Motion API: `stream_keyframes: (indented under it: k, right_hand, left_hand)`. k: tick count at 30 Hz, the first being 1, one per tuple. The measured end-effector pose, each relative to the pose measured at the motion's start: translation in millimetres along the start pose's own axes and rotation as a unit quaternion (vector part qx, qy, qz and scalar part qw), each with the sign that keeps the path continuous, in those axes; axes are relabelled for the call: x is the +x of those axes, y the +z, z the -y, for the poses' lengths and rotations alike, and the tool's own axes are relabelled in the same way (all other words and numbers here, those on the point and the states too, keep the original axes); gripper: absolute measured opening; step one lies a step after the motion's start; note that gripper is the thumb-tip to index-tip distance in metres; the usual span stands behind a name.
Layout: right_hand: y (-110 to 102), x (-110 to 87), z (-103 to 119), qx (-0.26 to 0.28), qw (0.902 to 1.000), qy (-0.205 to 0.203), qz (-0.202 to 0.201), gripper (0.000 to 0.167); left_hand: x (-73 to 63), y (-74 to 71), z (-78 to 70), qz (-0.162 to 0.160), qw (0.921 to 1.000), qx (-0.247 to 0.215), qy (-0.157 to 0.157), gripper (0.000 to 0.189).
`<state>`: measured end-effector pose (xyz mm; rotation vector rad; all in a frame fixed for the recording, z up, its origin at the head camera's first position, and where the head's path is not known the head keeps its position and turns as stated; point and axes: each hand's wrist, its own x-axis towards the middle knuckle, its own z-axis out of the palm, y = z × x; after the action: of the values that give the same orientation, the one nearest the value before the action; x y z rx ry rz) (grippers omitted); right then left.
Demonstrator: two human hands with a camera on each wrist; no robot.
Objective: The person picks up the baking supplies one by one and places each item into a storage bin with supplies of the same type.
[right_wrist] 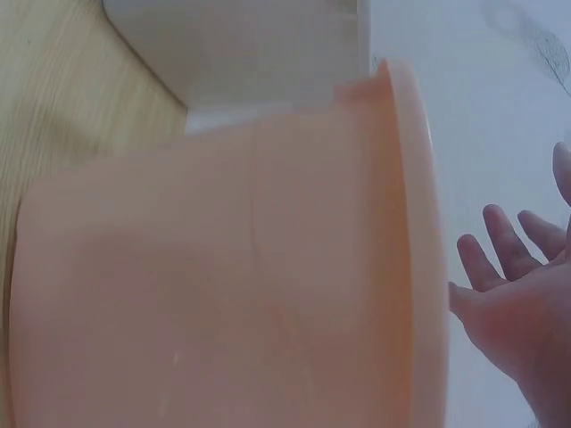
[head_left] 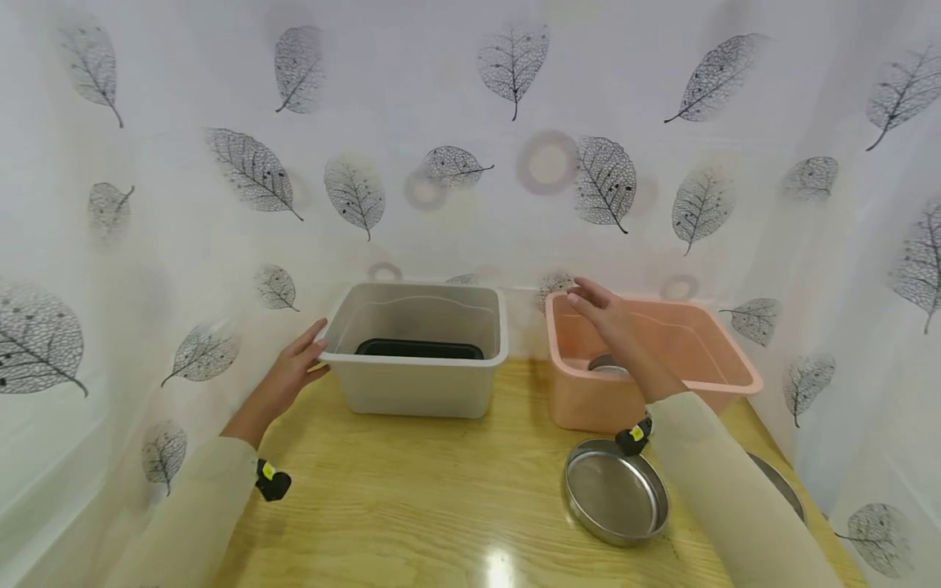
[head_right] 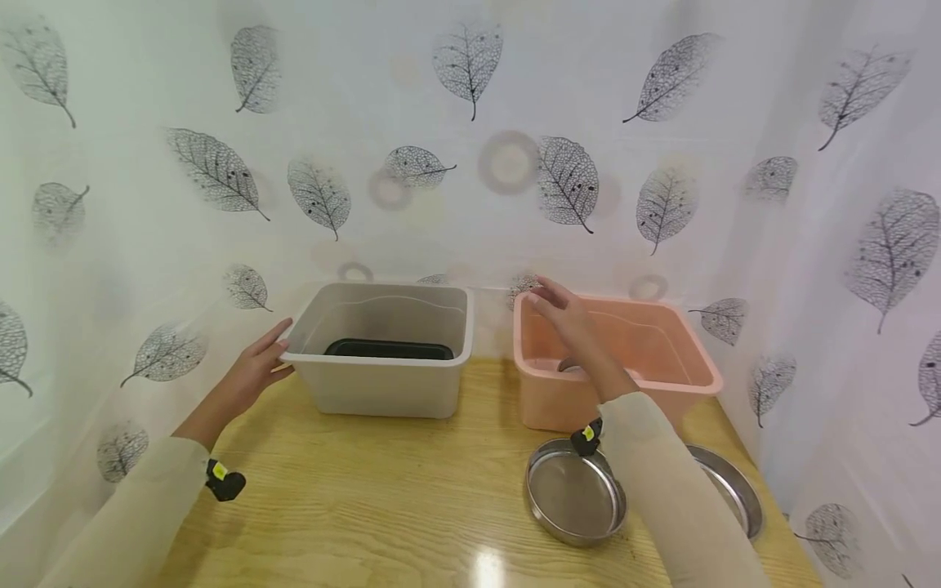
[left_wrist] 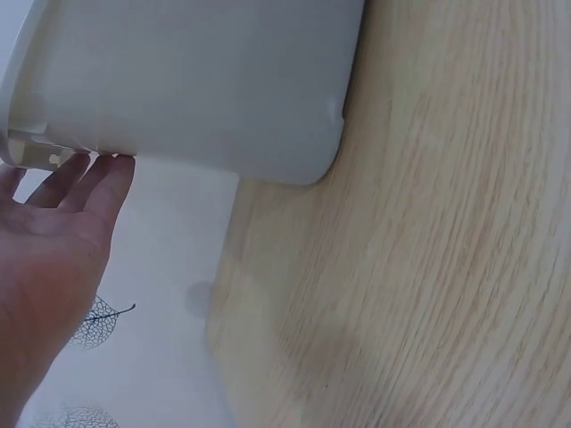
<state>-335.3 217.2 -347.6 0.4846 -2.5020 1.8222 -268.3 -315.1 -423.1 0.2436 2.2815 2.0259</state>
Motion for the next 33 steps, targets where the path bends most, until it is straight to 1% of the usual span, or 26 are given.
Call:
stream_keyframes:
  k: [6,8,10,11,13,16,18,21,24,26,29,33]
  right_hand:
    - [-37,-13.9,0,-0.039,0.9986,0.027,-0.024,0.071]
    - [-52,-22.2,2,-0.096,0.9931,0.057,-0.036,0.071]
    - [-68,-30.1,3,-0.152,0.9844,0.082,-0.035,0.071]
    - [-75,-32.8,2,-0.167,0.9812,0.091,-0.032,0.072]
    - [-87,-36.9,-2,-0.182,0.9773,0.1,-0.04,0.073]
    - [-102,-37.3,-9,-0.144,0.9846,0.084,-0.052,0.079]
    - [-113,-40.0,-14,-0.135,0.9847,0.084,-0.071,0.08]
    - [-131,-48.6,-18,-0.132,0.9832,0.097,-0.08,0.08]
    - [-148,-56.9,-25,-0.129,0.9829,0.101,-0.085,0.079]
    - [-158,-61.6,-30,-0.138,0.9805,0.108,-0.089,0.081]
    - [-173,-69.6,-38,-0.161,0.9739,0.129,-0.095,0.083]
    - [-186,-80.1,-50,-0.161,0.9713,0.142,-0.103,0.083]
  left_hand:
    - [-0.1,1.9,0.8,-0.012,0.9998,-0.012,0.007,0.068]
    - [-0.4,1.9,0.8,-0.012,0.9998,-0.012,0.009,0.068]
    - [-0.2,1.9,1.1,-0.01,0.9998,-0.013,0.01,0.069]
    - [0.1,1.9,1.4,-0.01,0.9998,-0.015,0.01,0.069]
    - [0.7,2.0,2.3,-0.01,0.9997,-0.019,0.009,0.069]
    - [0.5,2.9,3.4,-0.014,0.9996,-0.024,0.01,0.069]
    - [0.1,3.7,4.0,-0.017,0.9995,-0.025,0.012,0.07]
    - [-0.9,4.7,4.0,-0.017,0.9995,-0.019,0.02,0.069]
    - [-1.4,5.1,4.0,-0.019,0.9994,-0.014,0.024,0.069]
    - [-1.9,5.7,3.8,-0.02,0.9994,-0.012,0.025,0.069]
    - [-2.3,6.3,4.3,-0.021,0.9994,-0.011,0.024,0.069]
    - [-2.9,6.2,5.5,-0.022,0.9994,-0.016,0.021,0.07]
